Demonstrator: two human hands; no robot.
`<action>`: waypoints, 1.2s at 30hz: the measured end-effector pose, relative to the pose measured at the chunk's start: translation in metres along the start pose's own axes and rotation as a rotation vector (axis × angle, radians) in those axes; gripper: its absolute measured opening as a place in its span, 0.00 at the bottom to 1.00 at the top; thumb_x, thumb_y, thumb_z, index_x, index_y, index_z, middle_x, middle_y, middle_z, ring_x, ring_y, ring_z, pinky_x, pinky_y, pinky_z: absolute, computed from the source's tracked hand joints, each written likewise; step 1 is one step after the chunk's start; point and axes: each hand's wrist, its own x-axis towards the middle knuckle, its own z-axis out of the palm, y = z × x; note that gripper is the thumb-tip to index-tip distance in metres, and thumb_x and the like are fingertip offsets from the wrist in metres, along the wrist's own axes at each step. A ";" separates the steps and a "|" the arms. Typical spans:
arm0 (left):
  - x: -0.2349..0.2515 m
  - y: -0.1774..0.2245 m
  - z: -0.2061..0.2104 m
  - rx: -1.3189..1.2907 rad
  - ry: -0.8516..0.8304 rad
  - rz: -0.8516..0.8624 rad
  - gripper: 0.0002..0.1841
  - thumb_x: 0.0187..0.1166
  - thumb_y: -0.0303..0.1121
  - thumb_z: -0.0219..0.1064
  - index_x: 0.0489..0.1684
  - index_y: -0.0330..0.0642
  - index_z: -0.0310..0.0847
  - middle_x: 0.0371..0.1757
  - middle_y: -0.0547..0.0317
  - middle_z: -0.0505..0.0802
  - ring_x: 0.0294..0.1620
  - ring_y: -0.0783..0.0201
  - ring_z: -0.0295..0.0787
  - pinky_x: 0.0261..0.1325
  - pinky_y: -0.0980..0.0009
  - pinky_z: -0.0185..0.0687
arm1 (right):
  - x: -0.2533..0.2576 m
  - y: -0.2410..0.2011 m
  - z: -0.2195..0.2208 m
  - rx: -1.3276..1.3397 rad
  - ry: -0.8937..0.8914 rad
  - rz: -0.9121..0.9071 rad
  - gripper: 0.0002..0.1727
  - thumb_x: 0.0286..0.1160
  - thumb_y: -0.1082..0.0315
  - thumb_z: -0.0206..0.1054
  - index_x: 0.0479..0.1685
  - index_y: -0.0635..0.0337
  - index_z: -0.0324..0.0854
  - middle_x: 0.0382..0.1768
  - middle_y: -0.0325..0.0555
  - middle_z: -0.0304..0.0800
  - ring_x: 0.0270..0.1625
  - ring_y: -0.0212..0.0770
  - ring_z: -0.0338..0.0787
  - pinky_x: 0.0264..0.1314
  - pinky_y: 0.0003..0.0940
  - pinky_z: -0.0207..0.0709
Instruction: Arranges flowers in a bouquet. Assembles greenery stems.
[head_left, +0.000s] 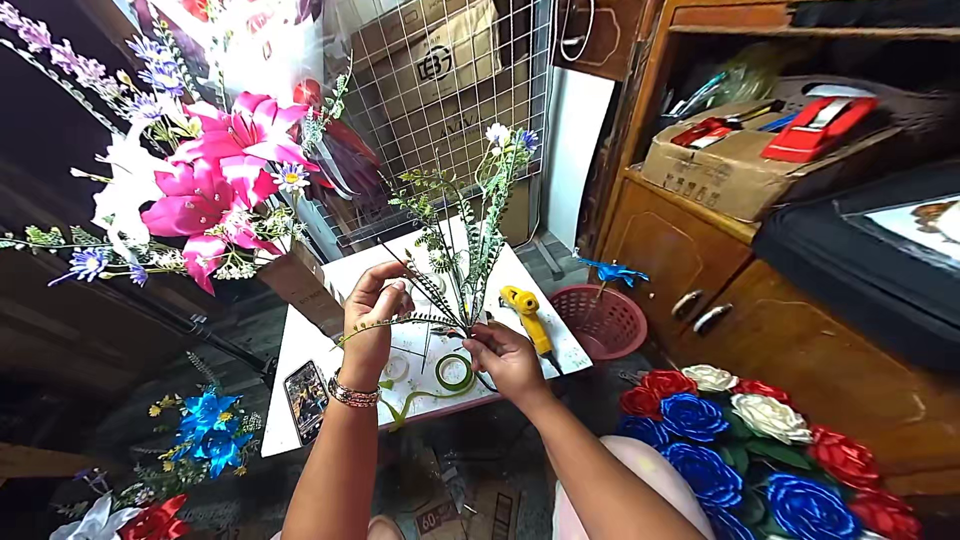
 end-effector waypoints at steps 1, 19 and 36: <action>0.001 -0.001 -0.001 0.006 -0.014 -0.029 0.15 0.86 0.25 0.53 0.61 0.47 0.83 0.51 0.65 0.91 0.32 0.77 0.85 0.36 0.82 0.82 | 0.000 0.000 0.000 -0.001 -0.003 0.003 0.11 0.74 0.76 0.69 0.50 0.76 0.86 0.38 0.39 0.89 0.28 0.17 0.84 0.33 0.13 0.82; 0.011 -0.002 0.007 -0.163 -0.241 -0.161 0.13 0.92 0.38 0.53 0.41 0.53 0.85 0.25 0.68 0.89 0.22 0.78 0.82 0.30 0.84 0.78 | 0.000 -0.002 -0.002 -0.077 -0.031 0.001 0.10 0.74 0.73 0.69 0.47 0.73 0.86 0.35 0.39 0.87 0.28 0.16 0.81 0.33 0.10 0.78; 0.012 -0.010 -0.002 -0.242 -0.270 -0.224 0.13 0.80 0.25 0.57 0.48 0.51 0.88 0.42 0.63 0.92 0.30 0.77 0.83 0.35 0.83 0.80 | 0.001 0.000 -0.001 -0.112 -0.067 -0.032 0.10 0.75 0.71 0.69 0.44 0.72 0.85 0.33 0.39 0.87 0.29 0.16 0.80 0.34 0.11 0.76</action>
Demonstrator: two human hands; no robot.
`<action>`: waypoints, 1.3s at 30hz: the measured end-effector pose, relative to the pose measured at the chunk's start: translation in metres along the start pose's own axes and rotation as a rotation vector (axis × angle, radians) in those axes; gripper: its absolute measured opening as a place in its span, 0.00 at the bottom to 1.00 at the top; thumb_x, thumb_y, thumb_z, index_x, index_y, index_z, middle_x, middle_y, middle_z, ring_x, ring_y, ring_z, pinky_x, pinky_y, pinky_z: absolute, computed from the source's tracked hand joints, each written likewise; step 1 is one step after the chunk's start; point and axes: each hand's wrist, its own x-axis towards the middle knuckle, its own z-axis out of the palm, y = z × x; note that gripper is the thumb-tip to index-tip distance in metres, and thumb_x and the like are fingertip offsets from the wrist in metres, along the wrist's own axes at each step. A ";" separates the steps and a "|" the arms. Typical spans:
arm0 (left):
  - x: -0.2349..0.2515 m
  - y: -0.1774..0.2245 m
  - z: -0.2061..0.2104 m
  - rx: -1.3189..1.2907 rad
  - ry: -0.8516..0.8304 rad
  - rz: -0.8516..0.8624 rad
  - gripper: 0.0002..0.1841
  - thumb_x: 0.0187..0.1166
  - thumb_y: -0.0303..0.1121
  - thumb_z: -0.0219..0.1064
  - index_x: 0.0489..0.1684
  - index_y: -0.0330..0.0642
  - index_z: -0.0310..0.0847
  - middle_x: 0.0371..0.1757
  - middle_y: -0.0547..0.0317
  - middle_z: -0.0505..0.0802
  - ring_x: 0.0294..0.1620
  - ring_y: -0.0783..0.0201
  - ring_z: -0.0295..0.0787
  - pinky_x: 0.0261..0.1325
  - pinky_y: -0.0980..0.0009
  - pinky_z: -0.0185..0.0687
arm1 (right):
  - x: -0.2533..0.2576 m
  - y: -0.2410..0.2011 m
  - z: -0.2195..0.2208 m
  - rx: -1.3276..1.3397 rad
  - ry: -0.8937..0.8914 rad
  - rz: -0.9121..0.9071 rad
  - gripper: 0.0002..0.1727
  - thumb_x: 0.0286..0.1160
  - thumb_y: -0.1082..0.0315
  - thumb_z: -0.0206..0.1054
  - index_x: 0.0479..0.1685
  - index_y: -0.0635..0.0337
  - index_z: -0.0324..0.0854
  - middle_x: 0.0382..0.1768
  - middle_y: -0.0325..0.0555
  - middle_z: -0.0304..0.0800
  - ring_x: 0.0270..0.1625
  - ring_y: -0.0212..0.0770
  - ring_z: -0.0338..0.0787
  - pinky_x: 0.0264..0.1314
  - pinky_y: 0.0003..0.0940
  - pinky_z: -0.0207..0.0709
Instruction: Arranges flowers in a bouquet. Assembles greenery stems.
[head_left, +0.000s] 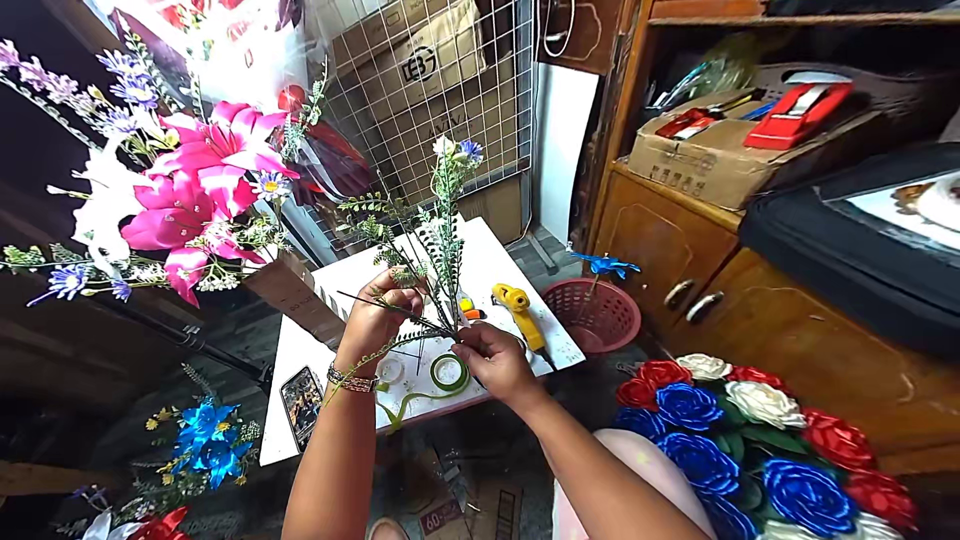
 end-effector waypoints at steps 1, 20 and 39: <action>0.000 -0.001 -0.001 -0.011 -0.001 0.003 0.13 0.79 0.26 0.58 0.46 0.52 0.89 0.43 0.64 0.93 0.31 0.77 0.84 0.35 0.82 0.80 | 0.000 0.000 0.000 -0.010 0.001 -0.006 0.10 0.75 0.70 0.69 0.44 0.72 0.86 0.33 0.39 0.86 0.29 0.16 0.79 0.34 0.11 0.76; -0.006 -0.015 -0.005 -0.239 0.174 -0.082 0.09 0.77 0.31 0.61 0.32 0.55 0.88 0.28 0.67 0.92 0.26 0.75 0.88 0.35 0.78 0.86 | 0.000 -0.004 0.000 -0.091 -0.032 -0.032 0.12 0.73 0.70 0.68 0.44 0.74 0.85 0.27 0.41 0.84 0.27 0.18 0.76 0.33 0.11 0.71; -0.012 -0.026 -0.013 -0.348 0.311 -0.158 0.21 0.88 0.43 0.47 0.31 0.53 0.87 0.31 0.65 0.94 0.29 0.72 0.90 0.37 0.73 0.88 | 0.000 -0.002 0.000 -0.092 -0.110 -0.022 0.11 0.76 0.70 0.68 0.43 0.73 0.85 0.27 0.41 0.82 0.27 0.19 0.74 0.33 0.11 0.69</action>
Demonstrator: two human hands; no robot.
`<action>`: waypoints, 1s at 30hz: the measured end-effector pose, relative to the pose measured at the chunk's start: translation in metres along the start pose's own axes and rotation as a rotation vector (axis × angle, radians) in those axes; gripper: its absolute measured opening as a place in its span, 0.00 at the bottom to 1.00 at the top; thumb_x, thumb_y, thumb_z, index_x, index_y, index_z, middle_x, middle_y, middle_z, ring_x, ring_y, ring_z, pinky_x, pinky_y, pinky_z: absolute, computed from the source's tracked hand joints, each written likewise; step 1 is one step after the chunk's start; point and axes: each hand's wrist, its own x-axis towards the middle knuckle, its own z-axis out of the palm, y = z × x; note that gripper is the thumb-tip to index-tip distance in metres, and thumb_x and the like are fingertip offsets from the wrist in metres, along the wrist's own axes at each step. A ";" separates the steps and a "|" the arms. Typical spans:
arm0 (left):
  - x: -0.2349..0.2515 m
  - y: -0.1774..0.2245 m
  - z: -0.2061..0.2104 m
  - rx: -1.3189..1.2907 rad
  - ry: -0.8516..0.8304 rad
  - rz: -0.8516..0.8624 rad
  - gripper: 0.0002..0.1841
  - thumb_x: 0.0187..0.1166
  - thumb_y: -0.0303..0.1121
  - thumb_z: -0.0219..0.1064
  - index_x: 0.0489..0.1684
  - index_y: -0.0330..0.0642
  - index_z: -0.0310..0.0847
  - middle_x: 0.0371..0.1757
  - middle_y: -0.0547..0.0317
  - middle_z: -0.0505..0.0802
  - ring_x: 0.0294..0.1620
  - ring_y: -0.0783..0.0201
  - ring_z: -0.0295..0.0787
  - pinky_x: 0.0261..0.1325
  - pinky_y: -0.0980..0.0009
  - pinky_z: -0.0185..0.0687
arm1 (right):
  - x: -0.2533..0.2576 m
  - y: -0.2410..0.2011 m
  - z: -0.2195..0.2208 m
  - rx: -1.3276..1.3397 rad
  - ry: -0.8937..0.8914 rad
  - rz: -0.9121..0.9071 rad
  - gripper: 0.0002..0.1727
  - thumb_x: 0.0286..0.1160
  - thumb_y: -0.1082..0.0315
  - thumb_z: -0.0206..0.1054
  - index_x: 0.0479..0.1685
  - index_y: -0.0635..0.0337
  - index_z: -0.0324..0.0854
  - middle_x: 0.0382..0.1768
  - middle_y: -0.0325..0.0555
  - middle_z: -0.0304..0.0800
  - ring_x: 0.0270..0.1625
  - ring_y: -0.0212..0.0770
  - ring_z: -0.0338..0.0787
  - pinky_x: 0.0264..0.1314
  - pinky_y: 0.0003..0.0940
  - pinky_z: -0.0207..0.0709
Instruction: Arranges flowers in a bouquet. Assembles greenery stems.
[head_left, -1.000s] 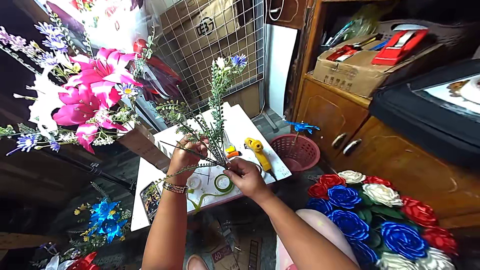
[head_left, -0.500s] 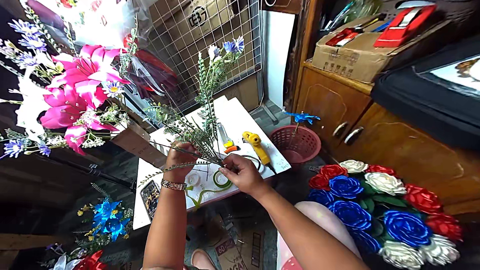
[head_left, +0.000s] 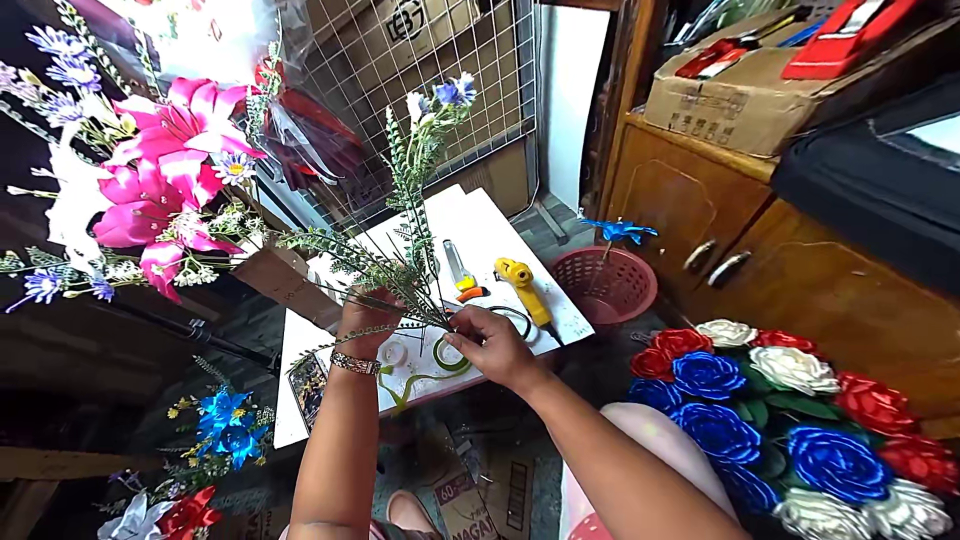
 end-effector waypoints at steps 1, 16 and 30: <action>0.000 0.001 0.000 0.028 -0.012 0.006 0.19 0.87 0.43 0.49 0.33 0.54 0.87 0.32 0.66 0.94 0.31 0.73 0.90 0.38 0.74 0.89 | 0.000 0.000 0.000 0.000 -0.003 0.001 0.11 0.76 0.69 0.68 0.43 0.72 0.85 0.27 0.40 0.81 0.27 0.18 0.74 0.33 0.11 0.69; 0.001 0.012 0.011 0.293 -0.204 0.062 0.12 0.87 0.33 0.56 0.41 0.54 0.89 0.29 0.71 0.91 0.22 0.81 0.82 0.29 0.85 0.80 | 0.001 0.006 0.001 0.027 0.011 0.019 0.12 0.78 0.68 0.67 0.46 0.71 0.86 0.30 0.38 0.85 0.29 0.16 0.77 0.36 0.10 0.73; 0.000 0.012 0.027 0.458 -0.279 0.303 0.11 0.80 0.28 0.68 0.51 0.59 0.87 0.47 0.69 0.91 0.24 0.79 0.80 0.28 0.85 0.79 | 0.002 0.007 -0.001 0.118 0.044 0.066 0.10 0.79 0.70 0.66 0.46 0.71 0.86 0.31 0.37 0.85 0.27 0.16 0.77 0.33 0.11 0.73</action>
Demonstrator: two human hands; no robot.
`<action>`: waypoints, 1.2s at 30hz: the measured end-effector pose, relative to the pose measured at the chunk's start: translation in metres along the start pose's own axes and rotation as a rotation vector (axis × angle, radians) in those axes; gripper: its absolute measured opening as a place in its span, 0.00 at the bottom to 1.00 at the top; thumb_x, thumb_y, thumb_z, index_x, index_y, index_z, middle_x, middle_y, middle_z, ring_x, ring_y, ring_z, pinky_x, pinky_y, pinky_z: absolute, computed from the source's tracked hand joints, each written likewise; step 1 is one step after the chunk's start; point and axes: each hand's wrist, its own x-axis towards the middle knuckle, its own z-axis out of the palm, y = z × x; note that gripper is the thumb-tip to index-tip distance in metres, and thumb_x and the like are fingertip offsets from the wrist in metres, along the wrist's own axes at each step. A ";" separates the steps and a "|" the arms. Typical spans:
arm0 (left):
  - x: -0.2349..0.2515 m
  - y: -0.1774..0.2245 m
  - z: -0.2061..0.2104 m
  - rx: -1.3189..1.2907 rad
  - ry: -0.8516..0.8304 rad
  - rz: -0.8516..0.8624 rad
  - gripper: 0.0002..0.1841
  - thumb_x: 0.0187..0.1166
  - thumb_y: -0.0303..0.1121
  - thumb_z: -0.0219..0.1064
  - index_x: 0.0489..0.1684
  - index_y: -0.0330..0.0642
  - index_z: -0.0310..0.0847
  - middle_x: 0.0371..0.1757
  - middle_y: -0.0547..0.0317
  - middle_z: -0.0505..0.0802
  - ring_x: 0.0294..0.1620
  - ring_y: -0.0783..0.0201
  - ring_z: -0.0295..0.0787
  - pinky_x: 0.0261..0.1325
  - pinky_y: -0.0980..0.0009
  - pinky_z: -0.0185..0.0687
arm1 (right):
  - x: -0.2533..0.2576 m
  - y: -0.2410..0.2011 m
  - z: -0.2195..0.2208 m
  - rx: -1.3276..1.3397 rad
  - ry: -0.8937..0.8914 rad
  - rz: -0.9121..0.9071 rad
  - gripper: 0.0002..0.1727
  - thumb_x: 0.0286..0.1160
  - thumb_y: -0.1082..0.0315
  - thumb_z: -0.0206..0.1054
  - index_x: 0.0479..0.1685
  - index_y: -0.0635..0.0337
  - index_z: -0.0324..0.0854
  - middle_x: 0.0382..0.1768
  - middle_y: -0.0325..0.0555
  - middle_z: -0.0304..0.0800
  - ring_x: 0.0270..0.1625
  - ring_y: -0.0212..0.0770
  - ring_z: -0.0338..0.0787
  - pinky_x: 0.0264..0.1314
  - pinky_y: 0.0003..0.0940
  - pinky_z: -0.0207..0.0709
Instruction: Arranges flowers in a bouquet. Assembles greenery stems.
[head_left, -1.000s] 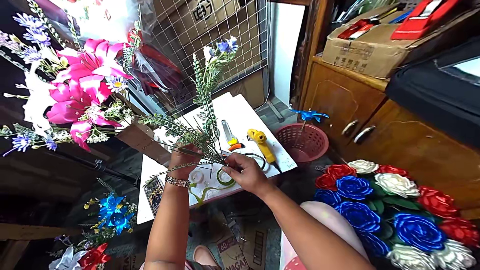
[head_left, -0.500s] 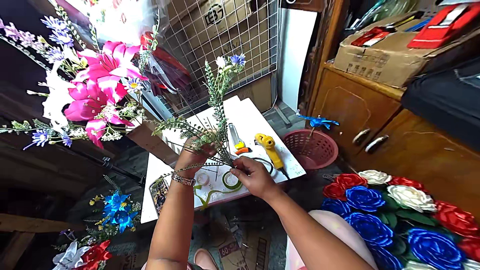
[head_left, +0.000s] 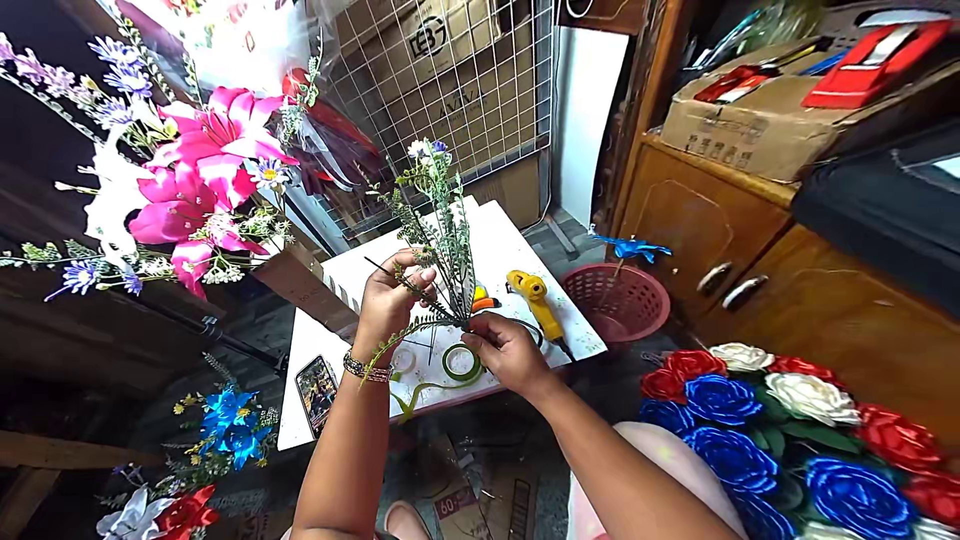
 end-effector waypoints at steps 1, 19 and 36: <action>0.000 0.000 0.000 0.014 -0.001 0.011 0.10 0.79 0.28 0.69 0.48 0.60 0.88 0.53 0.70 0.90 0.26 0.79 0.80 0.28 0.84 0.79 | 0.000 0.000 0.000 0.005 -0.001 -0.001 0.10 0.79 0.70 0.66 0.46 0.71 0.86 0.31 0.37 0.85 0.27 0.16 0.76 0.33 0.11 0.73; 0.000 0.014 0.008 0.031 -0.012 -0.036 0.09 0.79 0.24 0.67 0.37 0.51 0.92 0.24 0.71 0.90 0.13 0.85 0.71 0.16 0.89 0.66 | -0.001 -0.003 0.000 -0.130 -0.056 -0.017 0.11 0.79 0.69 0.65 0.46 0.72 0.86 0.36 0.44 0.87 0.34 0.20 0.81 0.40 0.13 0.76; 0.007 0.023 0.025 0.102 -0.037 -0.019 0.07 0.74 0.16 0.66 0.31 0.34 0.89 0.28 0.64 0.92 0.21 0.84 0.77 0.23 0.86 0.71 | -0.006 -0.002 0.001 -0.098 0.044 -0.117 0.11 0.77 0.69 0.65 0.40 0.72 0.83 0.35 0.37 0.85 0.32 0.13 0.80 0.37 0.09 0.76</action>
